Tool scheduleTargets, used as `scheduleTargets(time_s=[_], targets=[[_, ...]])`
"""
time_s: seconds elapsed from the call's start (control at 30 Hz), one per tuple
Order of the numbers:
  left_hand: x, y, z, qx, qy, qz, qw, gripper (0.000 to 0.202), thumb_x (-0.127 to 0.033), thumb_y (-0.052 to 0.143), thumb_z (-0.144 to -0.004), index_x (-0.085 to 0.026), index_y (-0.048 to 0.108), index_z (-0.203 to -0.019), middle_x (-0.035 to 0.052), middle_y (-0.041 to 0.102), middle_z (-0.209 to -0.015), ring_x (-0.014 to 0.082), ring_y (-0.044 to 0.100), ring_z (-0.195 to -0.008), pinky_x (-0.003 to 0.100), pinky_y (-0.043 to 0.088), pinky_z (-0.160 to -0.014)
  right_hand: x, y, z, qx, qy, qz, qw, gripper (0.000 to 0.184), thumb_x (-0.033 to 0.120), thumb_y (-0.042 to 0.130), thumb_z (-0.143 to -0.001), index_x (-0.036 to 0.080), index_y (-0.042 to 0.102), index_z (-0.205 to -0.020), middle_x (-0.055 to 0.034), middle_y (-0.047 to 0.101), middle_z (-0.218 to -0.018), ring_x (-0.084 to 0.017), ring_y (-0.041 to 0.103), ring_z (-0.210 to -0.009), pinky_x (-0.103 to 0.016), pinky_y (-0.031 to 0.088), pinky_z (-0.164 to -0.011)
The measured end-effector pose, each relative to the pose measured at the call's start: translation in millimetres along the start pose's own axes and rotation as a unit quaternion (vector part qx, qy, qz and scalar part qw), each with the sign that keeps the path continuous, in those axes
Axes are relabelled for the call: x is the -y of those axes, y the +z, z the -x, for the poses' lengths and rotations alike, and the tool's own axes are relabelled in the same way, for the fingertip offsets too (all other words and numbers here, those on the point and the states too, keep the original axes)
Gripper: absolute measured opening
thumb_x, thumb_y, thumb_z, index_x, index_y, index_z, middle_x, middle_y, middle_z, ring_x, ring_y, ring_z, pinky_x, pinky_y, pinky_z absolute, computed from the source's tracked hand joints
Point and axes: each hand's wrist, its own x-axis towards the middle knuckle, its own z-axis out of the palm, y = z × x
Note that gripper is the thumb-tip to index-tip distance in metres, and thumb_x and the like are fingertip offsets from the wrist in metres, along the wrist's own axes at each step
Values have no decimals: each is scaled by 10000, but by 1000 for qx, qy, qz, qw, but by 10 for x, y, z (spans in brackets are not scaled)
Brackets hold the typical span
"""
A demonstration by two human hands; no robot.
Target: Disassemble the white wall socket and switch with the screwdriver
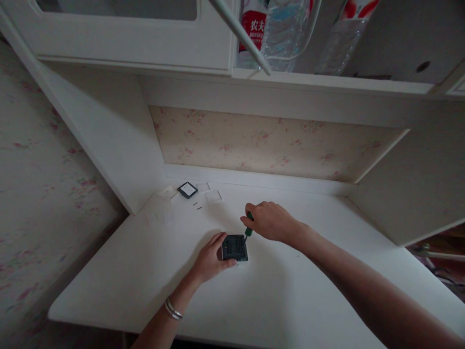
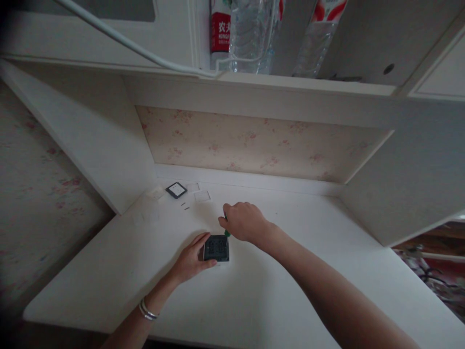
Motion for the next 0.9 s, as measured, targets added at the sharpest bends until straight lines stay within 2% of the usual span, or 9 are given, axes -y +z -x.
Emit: scheduleTargets(time_s=[0.1, 0.23, 0.3, 0.37, 0.47, 0.53, 0.73, 0.8, 0.9], targets=[[-1, -6, 0, 3, 2, 5, 1000, 836, -460, 753, -672, -244, 406, -1401, 74, 387, -1465, 288, 363, -1345, 404, 308, -1126, -36, -54, -8, 14, -51, -18, 998, 250, 360, 478, -906, 179, 651, -895, -119, 694, -773, -270, 643, -711, -319, 380, -608], [7, -15, 0, 8, 0, 5, 1000, 845, -441, 755, -673, -238, 395, -1410, 70, 377, -1475, 281, 352, -1353, 398, 297, -1133, -99, -126, -8, 55, -136, -59, 988, 145, 287, 542, -878, 219, 634, -968, -74, 701, -936, -233, 643, -803, -291, 391, -647], [2, -20, 0, 10, -3, 2, 1000, 844, -447, 752, -677, -231, 395, -1411, 69, 377, -1475, 276, 347, -1357, 394, 289, -1137, -108, -145, -15, 77, -125, -55, 988, 220, 335, 556, -873, 234, 612, -1060, -78, 693, -997, -240, 643, -842, -296, 406, -664], [-9, -24, 0, 11, -6, -4, 1000, 847, -448, 753, -672, -223, 399, -1408, 67, 381, -1473, 272, 347, -1357, 388, 286, -1139, -92, -147, -24, 84, -59, -23, 994, 388, 497, 507, -882, 205, 595, -1121, -125, 689, -990, -285, 645, -856, -335, 425, -674], [-26, -27, 0, 7, -8, -7, 1000, 852, -432, 760, -660, -219, 404, -1404, 59, 386, -1472, 265, 356, -1352, 375, 287, -1139, -41, -132, -34, 56, 26, 55, 997, 583, 617, 351, -907, 122, 620, -1060, -201, 675, -923, -348, 642, -866, -397, 440, -684], [-30, -25, 4, 2, -9, -4, 1000, 857, -420, 765, -654, -220, 402, -1404, 57, 390, -1469, 261, 368, -1344, 369, 293, -1135, -20, -128, -32, 58, 4, 65, 996, 505, 534, 353, -939, 117, 627, -1011, -193, 673, -895, -332, 644, -856, -377, 440, -678], [-23, -2, 12, -10, -30, 24, 999, 920, -366, 795, -620, -199, 370, -1419, 80, 415, -1453, 281, 397, -1324, 385, 312, -1117, -105, -186, -16, 121, -186, -66, 973, 166, 259, 507, -890, 187, 610, -998, -91, 652, -984, -211, 618, -871, -279, 420, -715], [-31, 3, 12, -12, -39, 35, 999, 928, -354, 805, -608, -193, 374, -1414, 88, 434, -1439, 290, 416, -1310, 396, 323, -1107, -135, -190, -18, 144, -196, -95, 965, 200, 265, 542, -871, 205, 599, -1053, -85, 636, -1050, -204, 609, -891, -271, 419, -722], [-54, -1, 14, -11, -51, 44, 998, 934, -361, 812, -602, -187, 376, -1410, 99, 452, -1424, 298, 432, -1296, 405, 335, -1094, -126, -151, -35, 123, -120, -82, 982, 359, 435, 478, -914, 188, 555, -1163, -116, 655, -1011, -241, 618, -869, -304, 423, -695]])
